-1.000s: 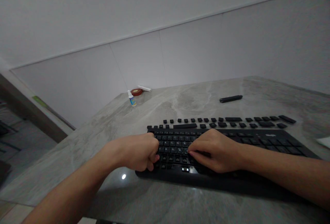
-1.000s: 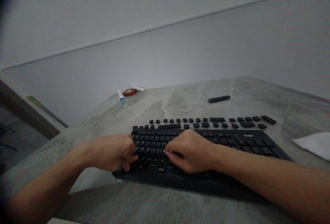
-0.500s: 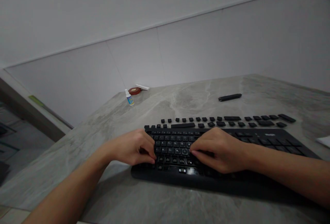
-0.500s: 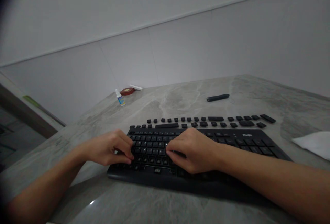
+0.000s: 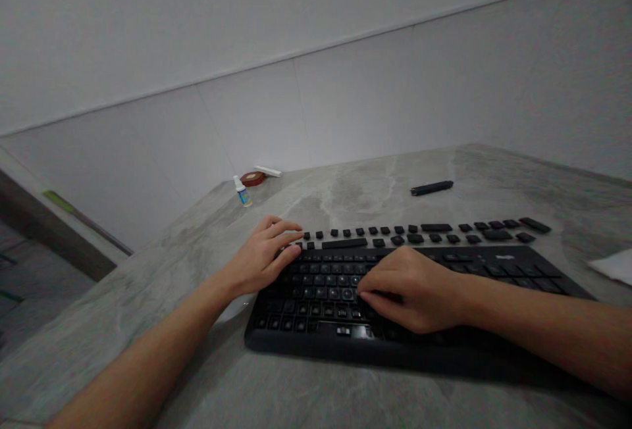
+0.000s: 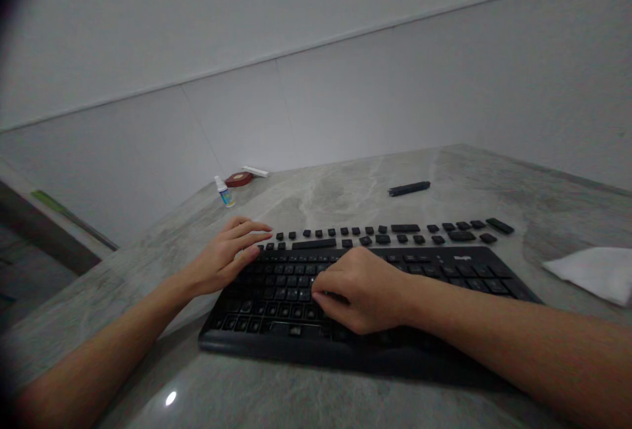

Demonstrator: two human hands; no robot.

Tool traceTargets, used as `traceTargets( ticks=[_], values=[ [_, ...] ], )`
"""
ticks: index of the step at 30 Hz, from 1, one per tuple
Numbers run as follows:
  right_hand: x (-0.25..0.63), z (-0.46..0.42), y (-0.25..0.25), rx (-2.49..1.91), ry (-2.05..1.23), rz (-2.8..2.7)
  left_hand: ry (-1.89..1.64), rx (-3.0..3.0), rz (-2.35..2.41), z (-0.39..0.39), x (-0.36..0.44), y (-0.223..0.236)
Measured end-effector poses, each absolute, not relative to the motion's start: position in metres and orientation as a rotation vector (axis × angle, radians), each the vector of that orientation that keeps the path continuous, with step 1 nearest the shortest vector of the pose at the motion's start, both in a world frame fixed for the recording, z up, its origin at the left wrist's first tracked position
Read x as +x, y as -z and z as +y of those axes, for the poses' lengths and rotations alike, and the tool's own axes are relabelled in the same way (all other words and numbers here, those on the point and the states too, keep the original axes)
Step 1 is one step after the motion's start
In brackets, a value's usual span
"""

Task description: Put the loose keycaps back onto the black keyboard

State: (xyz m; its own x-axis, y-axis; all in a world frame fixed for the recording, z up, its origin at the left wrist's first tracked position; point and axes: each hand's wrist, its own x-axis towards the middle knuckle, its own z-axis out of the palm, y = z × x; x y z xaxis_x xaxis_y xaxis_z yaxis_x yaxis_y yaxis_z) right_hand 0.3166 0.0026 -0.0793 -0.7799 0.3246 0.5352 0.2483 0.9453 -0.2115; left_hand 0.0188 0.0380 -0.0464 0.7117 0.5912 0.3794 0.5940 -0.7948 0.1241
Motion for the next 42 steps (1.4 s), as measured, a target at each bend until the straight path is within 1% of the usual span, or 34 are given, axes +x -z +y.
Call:
traceTargets(
  ticks=[8, 15, 21, 27, 42],
  values=[
    [0.316, 0.002, 0.079, -0.410, -0.175, -2.501, 0.515, -2.943, -1.181, 0.060, 0.026, 0.062],
    [0.316, 0.003, 0.080, -0.401, -0.149, -2.499, 0.477, -2.963, -1.283, 0.061, 0.025, 0.060],
    [0.316, 0.003, 0.080, -0.396, -0.154, -2.502, 0.404, -2.912, -1.395, 0.071, 0.011, 0.056],
    [0.317, 0.002, 0.079, -0.399, -0.159, -2.504, 0.439, -2.826, -1.506, 0.087, -0.010, 0.057],
    [0.317, 0.002, 0.080, -0.401, -0.160, -2.507, 0.342, -2.911, -1.512, 0.092, -0.001, 0.069]
  ],
)
